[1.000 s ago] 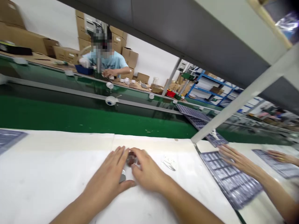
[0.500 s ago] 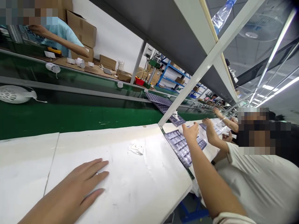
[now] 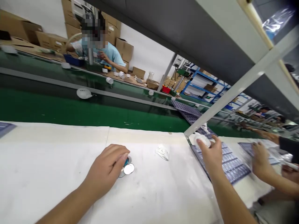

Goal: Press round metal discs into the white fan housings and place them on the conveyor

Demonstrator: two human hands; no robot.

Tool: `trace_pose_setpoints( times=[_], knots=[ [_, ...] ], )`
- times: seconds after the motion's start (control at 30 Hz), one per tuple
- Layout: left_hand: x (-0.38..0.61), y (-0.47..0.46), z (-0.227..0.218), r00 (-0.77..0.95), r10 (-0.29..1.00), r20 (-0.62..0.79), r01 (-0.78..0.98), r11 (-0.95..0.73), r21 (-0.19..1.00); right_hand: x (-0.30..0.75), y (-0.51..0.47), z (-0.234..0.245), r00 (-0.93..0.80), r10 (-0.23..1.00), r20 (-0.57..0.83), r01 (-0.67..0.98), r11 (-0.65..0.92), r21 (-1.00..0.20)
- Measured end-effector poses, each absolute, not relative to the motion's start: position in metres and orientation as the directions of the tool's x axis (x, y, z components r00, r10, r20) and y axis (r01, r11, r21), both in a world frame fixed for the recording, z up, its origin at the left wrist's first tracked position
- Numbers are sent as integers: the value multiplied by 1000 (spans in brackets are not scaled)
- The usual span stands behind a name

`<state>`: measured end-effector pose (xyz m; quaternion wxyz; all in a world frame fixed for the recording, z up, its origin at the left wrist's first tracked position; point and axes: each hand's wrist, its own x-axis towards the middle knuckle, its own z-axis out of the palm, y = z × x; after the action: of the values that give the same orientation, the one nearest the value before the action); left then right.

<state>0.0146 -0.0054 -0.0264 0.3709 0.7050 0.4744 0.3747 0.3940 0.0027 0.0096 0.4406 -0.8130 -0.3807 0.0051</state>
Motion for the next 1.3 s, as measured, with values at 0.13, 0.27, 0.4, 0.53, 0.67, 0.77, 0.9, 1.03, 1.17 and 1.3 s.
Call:
trace_pose_setpoints(
  times=[0.13,0.27,0.4,0.53,0.67,0.77,0.9,1.03,1.17,1.3],
  knots=[
    [13,-17,-7,158,987,-16,137,-6,991,267,-21,5,96,939,329,441,257,-860],
    [16,-20,2,336,913,-233,-513,384,768,181,-17,7,-252,917,310,331,383,-862],
    [8,-13,2,300,898,-321,-643,439,628,184,-2,6,-375,846,378,489,527,-695],
    [1,-6,-3,198,929,-311,-666,361,653,202,3,5,-622,783,-5,723,572,-387],
    [1,-5,-7,172,929,-328,-653,357,668,195,0,-7,-665,735,-129,743,634,-214],
    [2,-6,-6,146,919,-367,-626,373,685,191,1,-14,-685,721,-106,725,661,-194],
    [3,-8,-3,95,919,-382,-613,357,705,196,2,1,-674,736,-64,687,593,-419],
    [6,-13,-3,155,946,-285,-565,321,760,202,-8,18,-502,864,32,492,315,-811],
    [13,-19,-2,193,952,-237,-519,304,799,200,-17,12,-344,938,28,299,138,-944],
    [17,-24,-2,184,952,-244,-430,301,851,194,-18,4,-340,916,214,224,300,-927]
  ],
)
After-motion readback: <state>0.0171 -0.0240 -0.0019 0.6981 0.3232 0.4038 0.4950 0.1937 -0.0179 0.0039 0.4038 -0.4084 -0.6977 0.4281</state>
